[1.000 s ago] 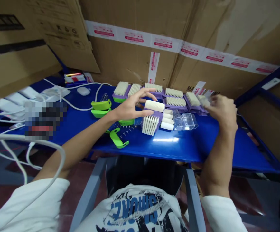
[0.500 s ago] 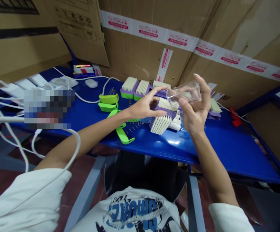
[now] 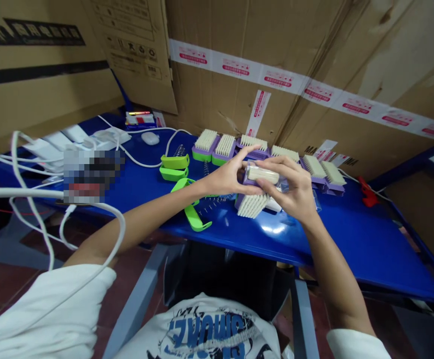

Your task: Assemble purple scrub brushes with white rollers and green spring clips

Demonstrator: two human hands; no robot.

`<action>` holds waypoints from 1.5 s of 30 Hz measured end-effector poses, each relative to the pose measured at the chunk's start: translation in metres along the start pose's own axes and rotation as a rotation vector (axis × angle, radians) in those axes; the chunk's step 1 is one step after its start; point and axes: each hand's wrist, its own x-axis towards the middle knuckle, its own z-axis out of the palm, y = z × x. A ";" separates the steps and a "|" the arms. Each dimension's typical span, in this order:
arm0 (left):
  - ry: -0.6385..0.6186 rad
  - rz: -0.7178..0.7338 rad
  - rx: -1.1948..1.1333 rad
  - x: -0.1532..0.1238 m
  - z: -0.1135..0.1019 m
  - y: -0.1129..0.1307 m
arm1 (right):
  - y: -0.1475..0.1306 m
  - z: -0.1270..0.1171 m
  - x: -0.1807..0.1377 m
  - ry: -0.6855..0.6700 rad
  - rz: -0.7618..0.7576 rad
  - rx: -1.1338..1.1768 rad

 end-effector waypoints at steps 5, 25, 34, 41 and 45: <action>-0.033 -0.025 -0.037 -0.001 -0.003 -0.007 | 0.003 -0.003 -0.005 -0.080 0.018 -0.056; 0.412 -0.274 0.602 0.023 -0.129 0.000 | 0.092 -0.008 -0.008 0.667 0.542 0.200; 0.016 -0.155 -0.090 0.021 -0.042 0.007 | 0.068 0.019 -0.005 0.503 0.433 0.164; 0.255 -0.111 -0.132 0.026 -0.081 0.006 | 0.065 0.010 -0.002 0.225 0.354 0.293; 0.248 -0.192 -0.198 0.022 -0.078 0.012 | 0.073 0.006 0.002 0.193 0.303 0.061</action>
